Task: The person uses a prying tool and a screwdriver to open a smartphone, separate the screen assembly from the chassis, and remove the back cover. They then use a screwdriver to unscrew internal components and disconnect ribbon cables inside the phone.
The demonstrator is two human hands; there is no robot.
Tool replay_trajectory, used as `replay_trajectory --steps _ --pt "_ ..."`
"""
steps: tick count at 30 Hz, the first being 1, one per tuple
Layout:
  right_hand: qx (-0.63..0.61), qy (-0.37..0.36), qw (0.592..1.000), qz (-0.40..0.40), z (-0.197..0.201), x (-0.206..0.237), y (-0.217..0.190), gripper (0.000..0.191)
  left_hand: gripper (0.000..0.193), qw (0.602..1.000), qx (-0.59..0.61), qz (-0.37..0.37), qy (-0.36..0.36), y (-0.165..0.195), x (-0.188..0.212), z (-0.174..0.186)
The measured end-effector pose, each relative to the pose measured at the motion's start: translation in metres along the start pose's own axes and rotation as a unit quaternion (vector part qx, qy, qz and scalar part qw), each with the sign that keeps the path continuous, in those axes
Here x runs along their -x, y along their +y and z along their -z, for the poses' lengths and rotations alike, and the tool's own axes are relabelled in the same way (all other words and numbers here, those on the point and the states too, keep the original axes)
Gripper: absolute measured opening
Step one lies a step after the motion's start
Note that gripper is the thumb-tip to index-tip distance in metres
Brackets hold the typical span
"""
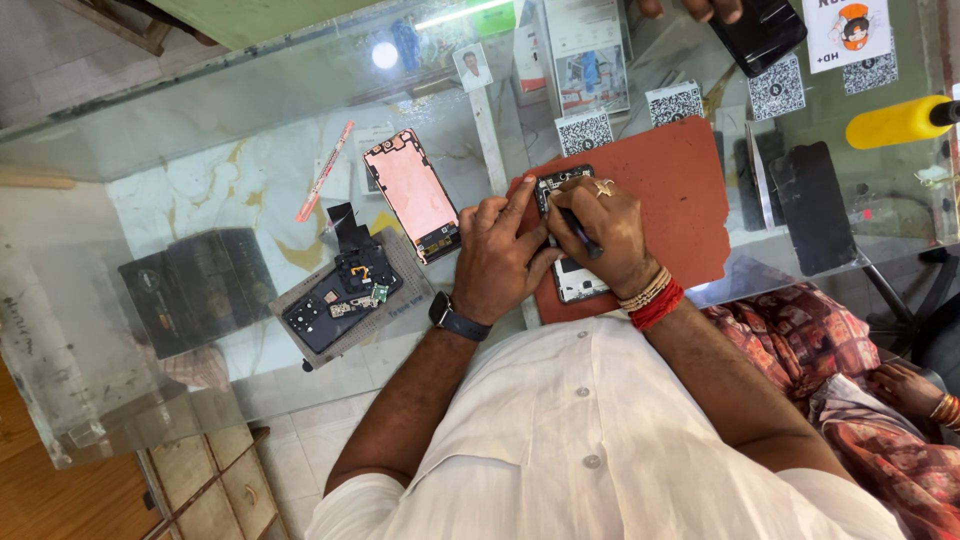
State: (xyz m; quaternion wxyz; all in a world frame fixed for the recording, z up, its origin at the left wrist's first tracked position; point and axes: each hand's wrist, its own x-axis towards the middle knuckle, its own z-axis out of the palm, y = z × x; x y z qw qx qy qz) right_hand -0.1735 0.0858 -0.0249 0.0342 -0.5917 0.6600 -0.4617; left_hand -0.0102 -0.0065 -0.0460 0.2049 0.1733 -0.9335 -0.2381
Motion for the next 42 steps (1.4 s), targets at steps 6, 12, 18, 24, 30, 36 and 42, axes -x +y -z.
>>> replay_trajectory --steps 6,12,18,24,30,36,42 --pt "-0.002 -0.002 1.0 0.021 -0.001 -0.0015 -0.0028 0.014 0.035 1.0 0.008 0.001 0.012 -0.0014 -0.0005 0.001" --pt "-0.008 -0.011 1.0 0.018 0.0003 0.0011 0.0014 0.014 0.034 1.0 0.001 -0.007 0.016 -0.0009 0.0002 -0.0012" --pt "-0.003 -0.023 1.0 0.001 0.0018 -0.0006 -0.0013 0.014 0.034 1.0 -0.002 -0.012 0.016 0.0003 -0.0008 0.0012" --pt "-0.002 -0.011 1.0 0.028 0.0024 -0.0021 -0.0014 0.014 0.036 1.0 0.007 -0.002 0.01 -0.0005 -0.0013 0.0011" --pt "0.017 -0.017 1.0 0.013 0.0009 0.0021 0.0014 0.016 0.036 1.0 -0.001 -0.011 0.008 -0.0004 -0.0013 0.0002" --pt "0.022 0.007 1.0 0.002 0.0019 -0.0006 -0.0012 0.015 0.037 1.0 0.002 -0.009 0.011 0.0011 -0.002 0.003" --pt "-0.006 -0.005 1.0 0.026 0.0044 -0.003 -0.0002 0.016 0.037 1.0 -0.001 -0.007 0.005 0.0004 -0.0039 0.0012"
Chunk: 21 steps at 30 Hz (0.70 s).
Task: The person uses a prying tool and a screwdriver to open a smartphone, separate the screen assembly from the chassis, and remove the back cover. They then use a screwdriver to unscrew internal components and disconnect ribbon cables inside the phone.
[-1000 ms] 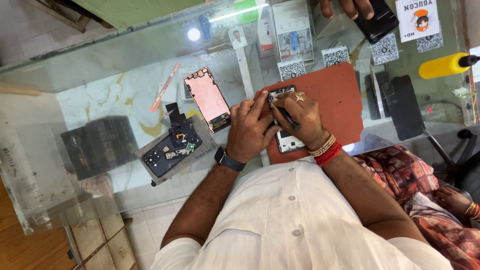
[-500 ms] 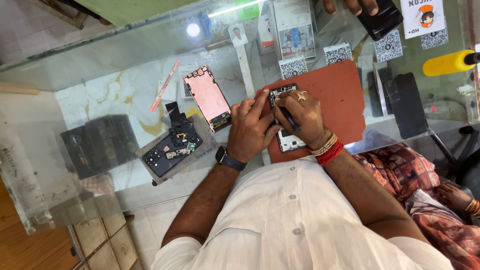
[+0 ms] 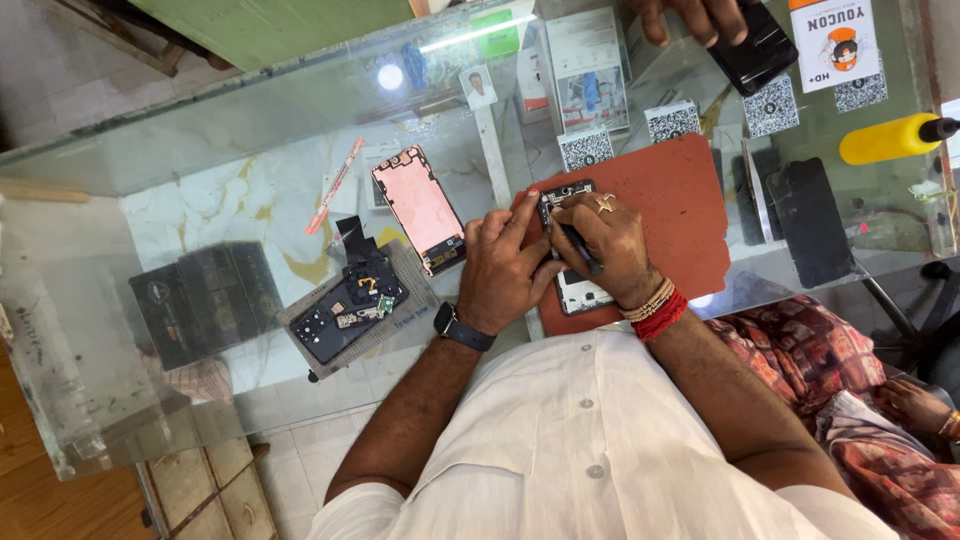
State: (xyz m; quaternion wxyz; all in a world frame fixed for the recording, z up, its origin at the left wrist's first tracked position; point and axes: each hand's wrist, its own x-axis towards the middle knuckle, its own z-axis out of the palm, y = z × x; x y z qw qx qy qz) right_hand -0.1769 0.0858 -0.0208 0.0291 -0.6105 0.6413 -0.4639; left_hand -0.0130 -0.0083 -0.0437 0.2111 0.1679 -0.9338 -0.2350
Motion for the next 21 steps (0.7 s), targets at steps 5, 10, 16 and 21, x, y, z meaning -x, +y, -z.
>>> replay_trajectory --steps 5,10,16,21 --pt "0.012 0.019 1.0 -0.021 -0.001 0.005 0.0 0.016 0.04 1.0 -0.006 -0.006 0.01 0.004 -0.002 0.003" --pt "-0.035 0.06 0.997 -0.044 -0.001 0.009 0.006 0.015 0.027 0.998 0.026 -0.007 0.052 0.01 -0.01 0.011" --pt "-0.084 0.105 0.987 -0.091 -0.005 0.019 0.011 0.013 0.017 0.995 0.074 0.04 0.059 0.003 -0.042 0.011" --pt "-0.184 0.153 0.959 -0.151 -0.003 0.024 0.019 0.01 0.009 0.995 0.09 0.04 0.028 -0.007 -0.062 0.004"
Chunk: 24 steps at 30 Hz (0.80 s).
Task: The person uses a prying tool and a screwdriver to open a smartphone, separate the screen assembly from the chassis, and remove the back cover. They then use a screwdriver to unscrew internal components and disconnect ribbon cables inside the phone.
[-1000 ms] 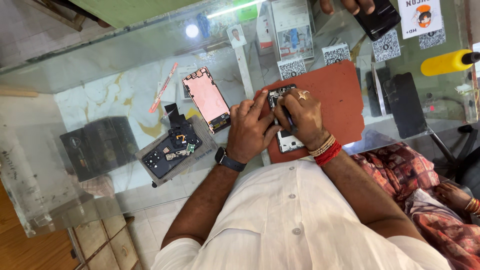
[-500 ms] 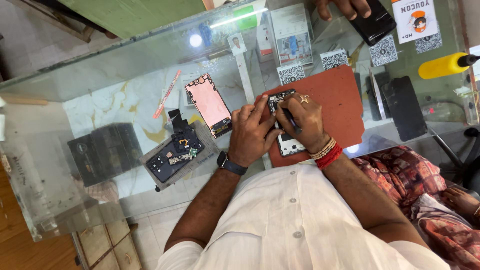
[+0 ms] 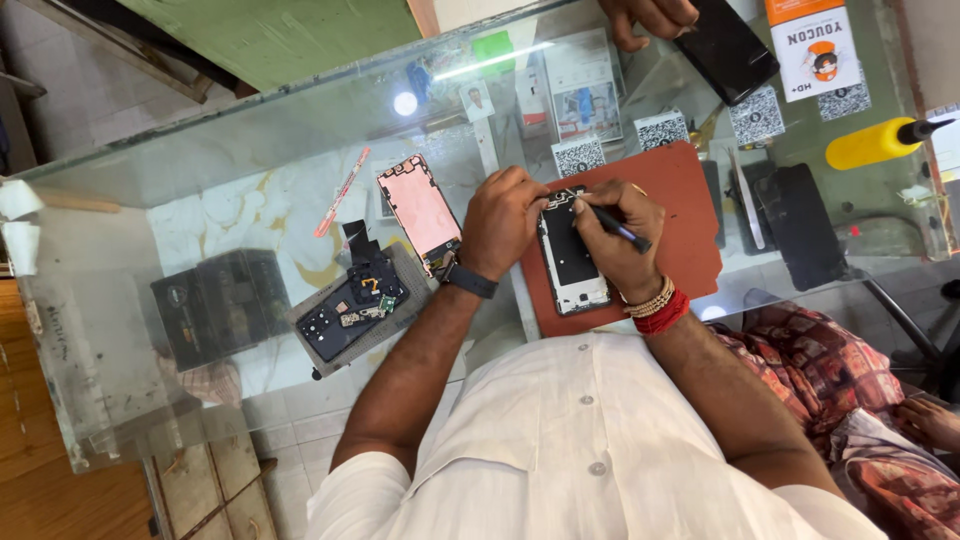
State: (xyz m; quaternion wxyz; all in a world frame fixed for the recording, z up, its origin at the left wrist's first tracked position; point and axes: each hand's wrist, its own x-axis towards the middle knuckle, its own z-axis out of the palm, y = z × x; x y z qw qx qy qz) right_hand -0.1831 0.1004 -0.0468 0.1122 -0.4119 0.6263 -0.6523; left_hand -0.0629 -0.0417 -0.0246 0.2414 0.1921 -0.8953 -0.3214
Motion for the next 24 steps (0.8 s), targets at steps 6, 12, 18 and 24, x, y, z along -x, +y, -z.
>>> replay_trajectory --steps 6,12,18,24 --pt "-0.072 0.037 0.995 -0.056 0.005 0.002 0.001 0.008 0.002 0.996 -0.053 -0.07 -0.022 -0.005 -0.004 0.0" --pt "-0.079 0.005 0.995 -0.061 0.011 0.007 -0.009 0.015 0.004 0.982 -0.117 -0.134 -0.065 -0.001 -0.01 0.009" --pt "-0.03 -0.054 0.998 -0.016 0.021 0.013 -0.028 0.014 0.007 0.965 -0.164 -0.165 -0.121 0.001 -0.021 0.014" --pt "0.153 -0.165 0.96 0.166 0.037 0.013 -0.049 0.02 0.006 0.958 -0.173 -0.195 -0.116 0.002 -0.025 0.014"
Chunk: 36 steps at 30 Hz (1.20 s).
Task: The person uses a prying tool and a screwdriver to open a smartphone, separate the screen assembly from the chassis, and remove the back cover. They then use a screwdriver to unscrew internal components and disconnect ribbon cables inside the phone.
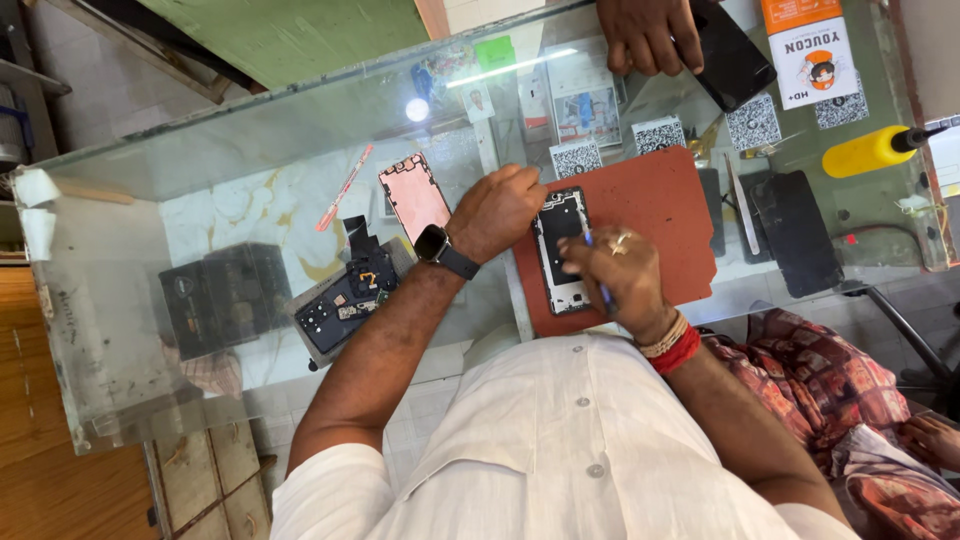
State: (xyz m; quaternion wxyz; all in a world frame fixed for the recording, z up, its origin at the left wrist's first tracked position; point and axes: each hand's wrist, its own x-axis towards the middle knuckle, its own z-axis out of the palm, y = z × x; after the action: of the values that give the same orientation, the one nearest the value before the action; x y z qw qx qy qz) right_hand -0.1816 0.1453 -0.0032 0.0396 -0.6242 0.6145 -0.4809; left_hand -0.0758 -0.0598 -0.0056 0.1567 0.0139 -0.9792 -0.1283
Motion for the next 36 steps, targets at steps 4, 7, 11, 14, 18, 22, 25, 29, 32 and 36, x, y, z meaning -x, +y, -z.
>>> replay_trajectory --steps 4,7,11,14,18,22,25,29,32,36 --pt "0.025 -0.043 0.997 0.064 0.004 0.001 -0.007 0.023 0.006 1.0 -0.02 -0.005 -0.008 0.003 0.002 -0.002" --pt "0.039 -0.062 0.996 0.049 0.004 0.003 -0.008 0.016 0.006 0.999 -0.044 -0.016 -0.008 0.004 0.002 -0.003" --pt "0.086 -0.067 0.991 0.077 0.001 0.005 -0.007 0.014 0.004 0.99 -0.117 -0.08 -0.011 0.003 0.0 -0.002" --pt "0.107 -0.069 0.989 0.076 -0.002 0.006 -0.008 0.012 0.006 0.973 -0.191 -0.128 0.001 0.005 0.0 -0.002" --pt "0.122 -0.066 0.987 0.077 -0.003 0.006 -0.008 0.014 0.009 0.958 -0.241 -0.154 -0.036 0.008 -0.003 -0.006" --pt "0.123 -0.067 0.987 0.077 -0.003 0.006 -0.009 0.014 0.01 0.954 -0.248 -0.165 -0.033 0.006 -0.002 -0.006" --pt "0.128 -0.062 0.987 0.072 -0.003 0.006 -0.009 0.015 0.009 0.957 -0.238 -0.164 -0.017 0.004 0.0 -0.004" --pt "0.133 -0.061 0.987 0.061 -0.003 0.007 -0.01 0.014 0.008 0.959 -0.234 -0.162 0.01 0.003 0.004 -0.003" --pt "0.133 -0.065 0.987 0.057 -0.003 0.006 -0.009 0.015 0.005 0.97 -0.202 -0.131 0.029 0.001 0.009 -0.003" --pt "0.13 -0.066 0.988 0.057 -0.004 0.003 -0.008 0.016 0.007 0.99 -0.118 -0.062 0.045 -0.001 0.014 -0.005"
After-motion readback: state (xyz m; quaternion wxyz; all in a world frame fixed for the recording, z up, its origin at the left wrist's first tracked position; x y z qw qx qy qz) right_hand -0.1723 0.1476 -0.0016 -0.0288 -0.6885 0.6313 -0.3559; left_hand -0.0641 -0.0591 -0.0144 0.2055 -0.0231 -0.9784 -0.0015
